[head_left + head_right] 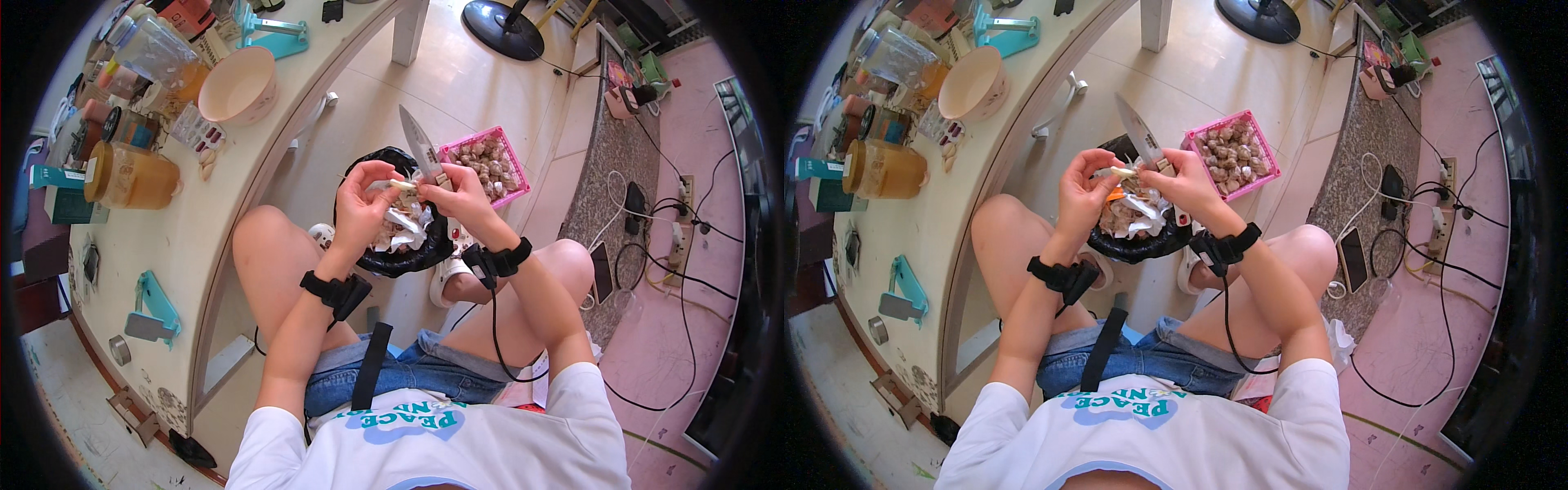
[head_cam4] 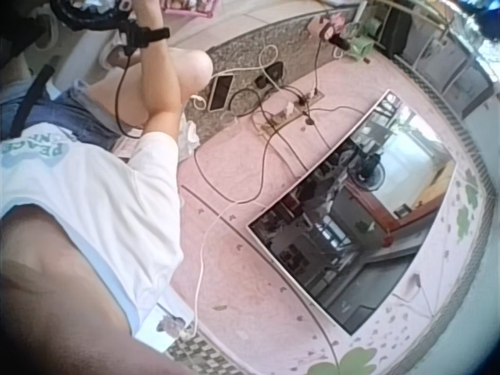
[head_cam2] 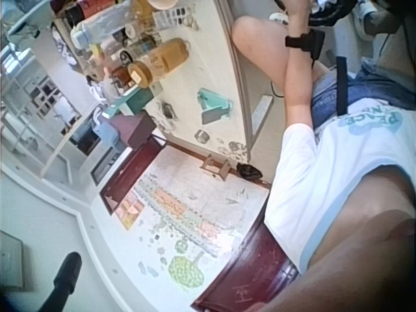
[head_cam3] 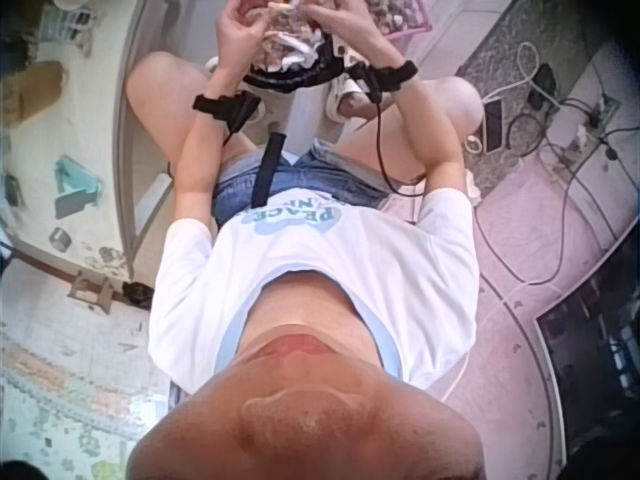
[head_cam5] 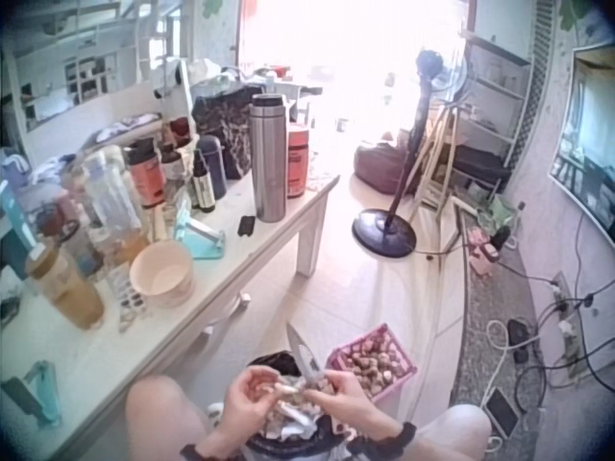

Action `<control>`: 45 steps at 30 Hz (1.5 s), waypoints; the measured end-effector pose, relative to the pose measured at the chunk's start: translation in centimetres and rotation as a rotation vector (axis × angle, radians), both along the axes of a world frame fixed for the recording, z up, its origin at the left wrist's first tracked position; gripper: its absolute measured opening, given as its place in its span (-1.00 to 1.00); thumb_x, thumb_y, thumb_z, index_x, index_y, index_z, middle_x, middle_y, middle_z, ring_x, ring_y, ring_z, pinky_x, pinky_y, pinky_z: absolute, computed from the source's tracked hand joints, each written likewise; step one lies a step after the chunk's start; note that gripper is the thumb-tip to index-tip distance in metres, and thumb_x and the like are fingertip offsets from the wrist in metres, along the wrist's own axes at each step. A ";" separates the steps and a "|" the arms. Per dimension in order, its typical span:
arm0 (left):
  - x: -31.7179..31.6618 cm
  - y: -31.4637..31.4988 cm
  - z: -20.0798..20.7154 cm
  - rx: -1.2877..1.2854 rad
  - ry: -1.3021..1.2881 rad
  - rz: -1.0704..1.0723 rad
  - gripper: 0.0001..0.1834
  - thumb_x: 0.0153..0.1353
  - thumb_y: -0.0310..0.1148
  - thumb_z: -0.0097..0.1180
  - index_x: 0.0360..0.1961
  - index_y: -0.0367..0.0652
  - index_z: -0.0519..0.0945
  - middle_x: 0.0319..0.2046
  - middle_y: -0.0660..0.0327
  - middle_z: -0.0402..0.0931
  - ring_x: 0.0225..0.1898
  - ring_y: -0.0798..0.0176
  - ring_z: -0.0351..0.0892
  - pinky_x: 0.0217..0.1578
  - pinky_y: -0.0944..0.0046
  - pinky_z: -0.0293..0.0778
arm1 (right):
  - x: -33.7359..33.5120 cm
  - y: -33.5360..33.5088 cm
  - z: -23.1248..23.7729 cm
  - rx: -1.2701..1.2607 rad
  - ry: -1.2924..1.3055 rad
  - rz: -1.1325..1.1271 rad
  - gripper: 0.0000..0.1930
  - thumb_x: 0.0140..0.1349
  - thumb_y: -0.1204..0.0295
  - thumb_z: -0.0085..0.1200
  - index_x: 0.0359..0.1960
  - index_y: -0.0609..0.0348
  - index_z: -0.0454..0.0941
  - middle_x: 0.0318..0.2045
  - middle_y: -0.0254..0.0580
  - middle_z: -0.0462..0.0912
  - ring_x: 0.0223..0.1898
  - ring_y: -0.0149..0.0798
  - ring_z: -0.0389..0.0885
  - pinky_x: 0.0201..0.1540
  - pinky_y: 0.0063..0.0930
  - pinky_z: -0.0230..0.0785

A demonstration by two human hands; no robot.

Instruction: The person peels garlic cloves using a knife and by hand, discarding the skins into a trash can.

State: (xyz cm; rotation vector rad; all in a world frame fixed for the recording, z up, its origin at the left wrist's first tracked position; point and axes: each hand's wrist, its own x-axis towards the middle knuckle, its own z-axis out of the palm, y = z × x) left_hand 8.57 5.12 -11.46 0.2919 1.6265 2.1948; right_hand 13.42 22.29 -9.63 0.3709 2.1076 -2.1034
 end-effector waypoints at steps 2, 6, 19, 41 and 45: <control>0.1 0.2 0.1 -0.008 0.023 0.000 -0.74 0.09 -0.65 0.08 -0.17 -0.29 0.41 -0.26 0.17 0.50 -0.35 0.45 0.51 -0.31 0.49 0.47 | 0.1 0.1 0.1 -0.056 -0.011 0.011 -0.85 0.11 0.41 0.14 -0.34 0.21 0.53 -0.59 -0.38 0.54 -0.69 -0.66 0.24 -0.68 -0.74 -0.03; 0.1 0.1 0.0 -0.056 0.086 -0.008 -0.74 0.08 -0.65 0.09 -0.18 -0.28 0.42 -0.26 0.20 0.52 -0.49 0.58 0.43 -0.48 0.58 0.37 | 0.0 0.1 0.0 -0.013 -0.020 0.022 -0.85 0.11 0.41 0.14 -0.35 0.21 0.53 -0.58 -0.38 0.55 -0.69 -0.66 0.24 -0.68 -0.75 -0.03; 0.8 0.7 -0.7 -0.005 -0.213 0.067 -0.77 0.06 -0.57 0.19 -0.22 -0.36 0.52 -0.29 0.08 0.60 -0.27 0.36 0.59 -0.20 0.41 0.50 | -0.1 -0.9 -0.7 0.148 -0.019 0.019 -0.75 0.09 0.33 0.11 -0.37 0.34 0.54 -0.55 -0.35 0.56 -0.49 -0.59 0.43 -0.47 -0.62 0.31; 2.0 0.9 0.3 -0.399 0.551 0.170 -0.78 0.00 -0.60 0.22 -0.27 -0.20 0.62 -0.43 0.31 0.61 -0.61 0.61 0.28 -0.63 0.56 0.20 | 0.1 -0.8 -0.1 -0.074 -0.163 -0.036 -0.79 0.04 0.37 0.14 -0.41 0.30 0.56 -0.57 -0.45 0.52 -0.58 -0.65 0.36 -0.60 -0.71 0.15; 1.9 1.0 0.0 -0.412 0.611 0.175 -0.79 0.01 -0.59 0.20 -0.27 -0.21 0.59 -0.41 0.23 0.61 -0.59 0.52 0.40 -0.58 0.52 0.31 | 0.1 -0.7 -0.1 -0.092 -0.182 -0.026 -0.79 0.04 0.38 0.14 -0.40 0.31 0.56 -0.57 -0.45 0.51 -0.59 -0.65 0.35 -0.60 -0.70 0.15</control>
